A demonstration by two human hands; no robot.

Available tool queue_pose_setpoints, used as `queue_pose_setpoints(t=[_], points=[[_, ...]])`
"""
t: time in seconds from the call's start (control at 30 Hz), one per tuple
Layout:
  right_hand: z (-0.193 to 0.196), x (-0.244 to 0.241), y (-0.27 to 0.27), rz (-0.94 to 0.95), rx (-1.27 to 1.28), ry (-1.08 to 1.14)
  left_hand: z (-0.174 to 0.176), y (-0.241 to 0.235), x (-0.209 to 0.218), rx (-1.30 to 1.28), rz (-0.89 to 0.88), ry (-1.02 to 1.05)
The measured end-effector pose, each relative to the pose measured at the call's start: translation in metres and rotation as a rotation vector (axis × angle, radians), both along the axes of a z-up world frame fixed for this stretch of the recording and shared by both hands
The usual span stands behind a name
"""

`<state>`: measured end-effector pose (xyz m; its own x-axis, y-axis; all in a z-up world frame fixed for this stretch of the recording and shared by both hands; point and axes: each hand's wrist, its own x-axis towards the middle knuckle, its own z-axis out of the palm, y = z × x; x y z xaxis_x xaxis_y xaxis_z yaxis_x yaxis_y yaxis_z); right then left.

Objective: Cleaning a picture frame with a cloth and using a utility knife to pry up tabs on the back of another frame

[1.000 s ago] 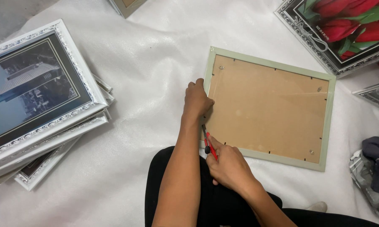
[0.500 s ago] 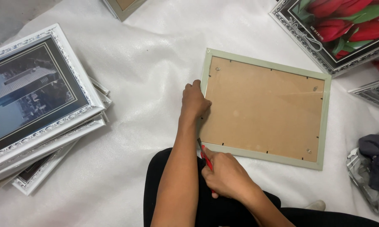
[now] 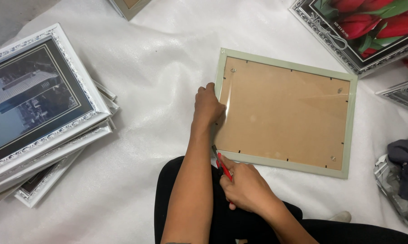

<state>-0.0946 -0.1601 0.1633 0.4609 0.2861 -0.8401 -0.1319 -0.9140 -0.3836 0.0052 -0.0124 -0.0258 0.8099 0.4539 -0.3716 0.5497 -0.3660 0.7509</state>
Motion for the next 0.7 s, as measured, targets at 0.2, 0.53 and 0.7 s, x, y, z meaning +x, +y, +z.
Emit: queue_pose_setpoints(t=[0.2,0.53,0.7], points=[[-0.004,0.007,-0.009,-0.156,0.068,0.111,0.003,0.000,-0.001,0.008,-0.007,0.012],[-0.004,0.068,-0.111,0.061,-0.099,-0.151,0.064,0.019,-0.040,0.175,-0.428,0.561],[-0.038,0.062,-0.135,0.190,-0.034,-0.314,0.049,0.010,-0.049,0.223,-0.560,0.488]])
